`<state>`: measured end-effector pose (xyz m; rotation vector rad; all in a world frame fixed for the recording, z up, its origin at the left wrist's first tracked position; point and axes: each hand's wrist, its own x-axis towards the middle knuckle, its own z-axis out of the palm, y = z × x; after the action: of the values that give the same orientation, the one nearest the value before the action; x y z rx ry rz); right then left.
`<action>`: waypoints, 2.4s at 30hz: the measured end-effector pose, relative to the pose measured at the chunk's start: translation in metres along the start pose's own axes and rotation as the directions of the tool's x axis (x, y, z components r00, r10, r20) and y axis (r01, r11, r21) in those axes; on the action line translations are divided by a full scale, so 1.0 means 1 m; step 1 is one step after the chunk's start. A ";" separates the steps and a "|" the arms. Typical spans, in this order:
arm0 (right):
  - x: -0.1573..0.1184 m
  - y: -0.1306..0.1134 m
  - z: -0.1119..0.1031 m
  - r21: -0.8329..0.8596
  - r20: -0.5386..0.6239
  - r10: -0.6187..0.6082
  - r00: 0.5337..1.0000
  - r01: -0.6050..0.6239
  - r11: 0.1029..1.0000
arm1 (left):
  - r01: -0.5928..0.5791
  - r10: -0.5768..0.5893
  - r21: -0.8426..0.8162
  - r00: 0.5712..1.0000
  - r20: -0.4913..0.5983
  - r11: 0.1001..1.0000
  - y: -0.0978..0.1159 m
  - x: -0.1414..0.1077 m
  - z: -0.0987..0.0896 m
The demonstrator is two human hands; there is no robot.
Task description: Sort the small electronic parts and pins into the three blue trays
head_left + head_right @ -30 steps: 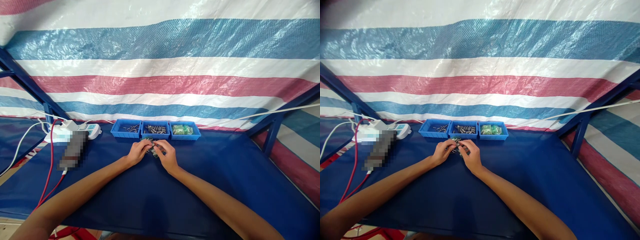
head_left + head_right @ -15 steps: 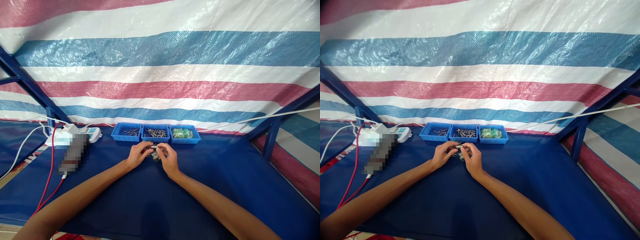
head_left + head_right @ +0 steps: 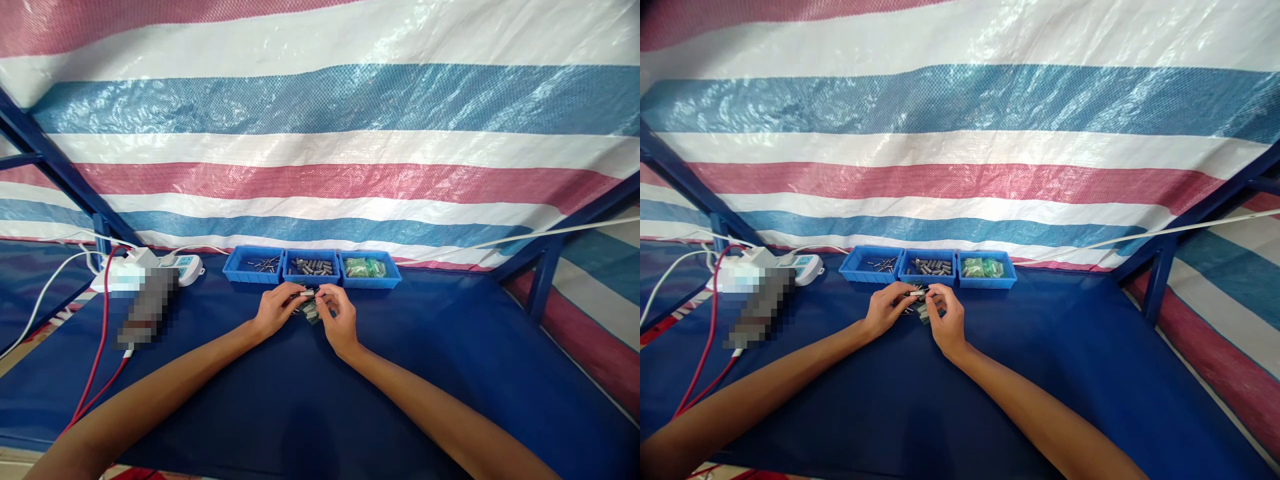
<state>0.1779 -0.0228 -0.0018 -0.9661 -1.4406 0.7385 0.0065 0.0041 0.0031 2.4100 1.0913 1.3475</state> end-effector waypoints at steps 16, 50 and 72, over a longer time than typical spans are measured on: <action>0.000 -0.004 -0.001 -0.052 0.010 -0.039 0.999 0.040 0.998 | -0.030 0.030 0.001 0.999 0.034 1.000 -0.001 -0.001 0.001; -0.001 -0.005 -0.003 -0.043 0.041 -0.042 0.998 0.043 0.998 | -0.105 0.104 0.037 0.994 0.019 0.994 -0.002 -0.002 0.003; 0.000 -0.005 -0.002 -0.088 0.010 -0.031 0.999 0.032 0.996 | -0.228 0.233 0.186 0.972 -0.007 0.956 -0.006 -0.008 0.004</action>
<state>0.1794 -0.0249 0.0033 -1.0061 -1.5026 0.6609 0.0041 0.0037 -0.0069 2.7335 1.0073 1.4093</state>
